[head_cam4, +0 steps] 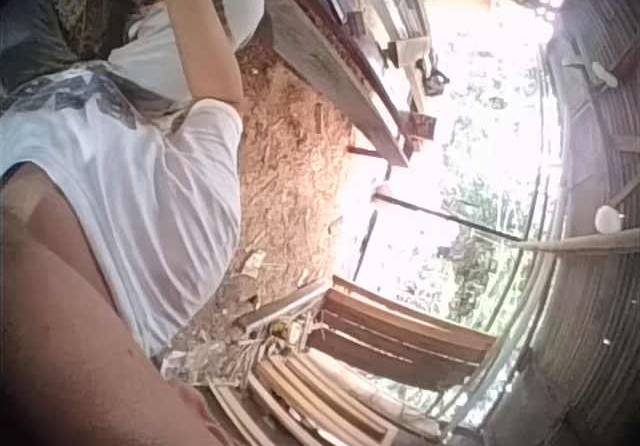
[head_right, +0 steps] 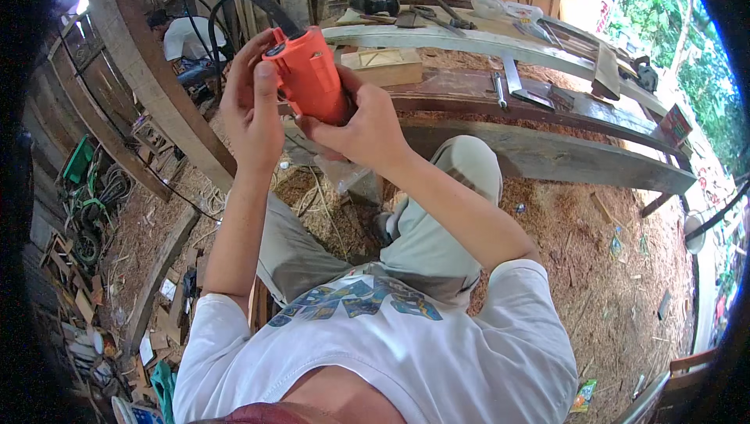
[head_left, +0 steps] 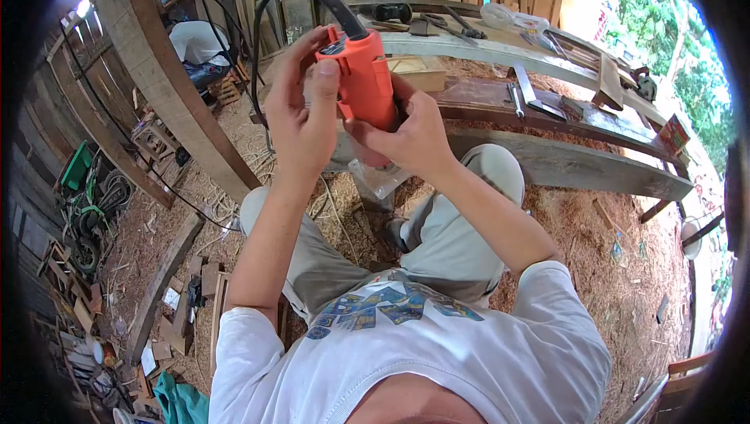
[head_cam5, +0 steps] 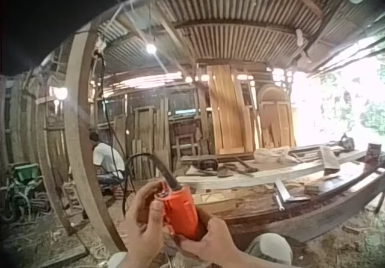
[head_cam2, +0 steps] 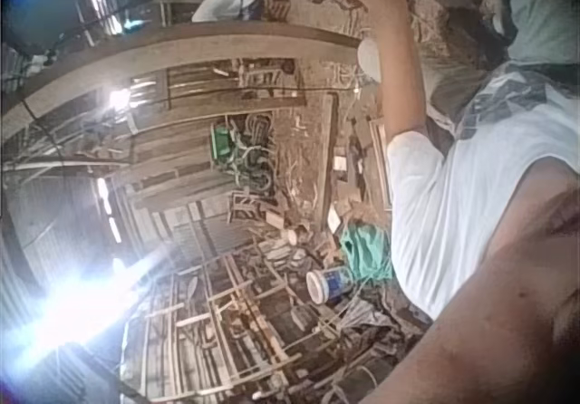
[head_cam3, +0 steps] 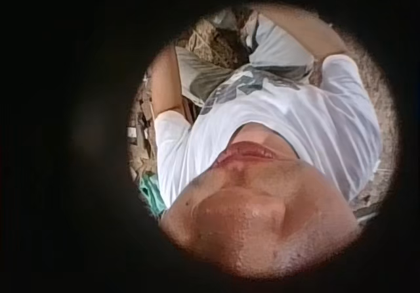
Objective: The person uses an electric wood router to shape the edge of a piece of wood, holding the base of the router firmly against the wood while moving it along the workpiece.
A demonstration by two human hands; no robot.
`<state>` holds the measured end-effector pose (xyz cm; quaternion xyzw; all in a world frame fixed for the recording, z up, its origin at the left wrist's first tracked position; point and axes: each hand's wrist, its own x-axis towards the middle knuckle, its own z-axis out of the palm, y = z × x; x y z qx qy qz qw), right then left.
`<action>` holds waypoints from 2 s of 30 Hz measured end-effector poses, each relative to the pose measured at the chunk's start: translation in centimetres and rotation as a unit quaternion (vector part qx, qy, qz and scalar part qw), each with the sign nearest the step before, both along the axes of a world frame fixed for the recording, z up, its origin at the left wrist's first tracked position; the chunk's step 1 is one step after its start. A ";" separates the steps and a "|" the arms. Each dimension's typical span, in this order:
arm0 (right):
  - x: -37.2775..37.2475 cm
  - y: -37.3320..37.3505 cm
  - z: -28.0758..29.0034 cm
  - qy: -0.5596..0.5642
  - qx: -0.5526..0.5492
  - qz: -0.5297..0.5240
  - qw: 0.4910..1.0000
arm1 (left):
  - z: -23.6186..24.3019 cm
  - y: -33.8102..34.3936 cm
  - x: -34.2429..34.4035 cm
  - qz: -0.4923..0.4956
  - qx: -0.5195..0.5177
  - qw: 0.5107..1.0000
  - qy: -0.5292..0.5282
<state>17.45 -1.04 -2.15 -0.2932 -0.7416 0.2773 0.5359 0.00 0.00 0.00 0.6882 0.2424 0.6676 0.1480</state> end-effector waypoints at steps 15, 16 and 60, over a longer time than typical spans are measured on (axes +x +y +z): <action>3.5 6.8 2.2 0.127 -0.138 0.128 0.974 | 7.2 5.2 2.7 -0.156 0.003 0.988 0.014; 3.9 7.1 2.3 0.123 -0.137 0.153 0.971 | 7.7 5.4 2.9 -0.156 0.005 0.987 0.044; 5.7 23.2 3.1 0.083 0.002 -0.107 0.991 | -9.1 24.8 0.6 -0.250 -0.264 0.916 0.171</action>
